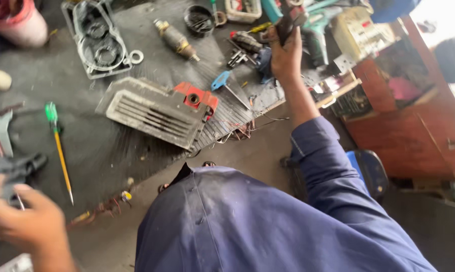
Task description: The person applies a blue sealant to a red motor housing, then uses a hammer to seat a metal casing onto the assembly. They use a screwdriver to tighten fasteners and wipe the exterior with a cloth.
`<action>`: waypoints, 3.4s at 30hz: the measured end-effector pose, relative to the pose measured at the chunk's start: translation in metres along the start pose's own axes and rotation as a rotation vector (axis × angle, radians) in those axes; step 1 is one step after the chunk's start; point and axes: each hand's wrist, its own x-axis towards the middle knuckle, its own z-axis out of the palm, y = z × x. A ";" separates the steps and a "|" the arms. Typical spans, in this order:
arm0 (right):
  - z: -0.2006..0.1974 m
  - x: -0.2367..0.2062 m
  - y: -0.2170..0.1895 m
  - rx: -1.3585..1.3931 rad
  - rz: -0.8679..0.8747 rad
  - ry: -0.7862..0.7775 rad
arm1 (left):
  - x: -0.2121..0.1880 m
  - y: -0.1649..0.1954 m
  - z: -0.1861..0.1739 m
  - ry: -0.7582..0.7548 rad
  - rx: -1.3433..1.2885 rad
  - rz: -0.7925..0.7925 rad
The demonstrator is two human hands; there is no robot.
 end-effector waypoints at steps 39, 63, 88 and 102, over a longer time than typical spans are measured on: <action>-0.215 0.129 0.145 -0.765 -0.164 -0.440 | 0.003 0.354 0.060 -0.367 -1.148 -0.458; -0.043 -0.044 -0.062 0.998 0.608 -0.568 | -0.013 0.346 0.005 -0.203 -1.497 -0.436; 0.083 -0.182 -0.107 -0.430 -0.519 -0.896 | -0.257 0.091 0.019 -0.081 -1.743 -1.192; 0.171 -0.117 -0.102 -0.533 -0.851 -1.415 | -0.146 0.138 0.079 -0.225 -1.764 -0.921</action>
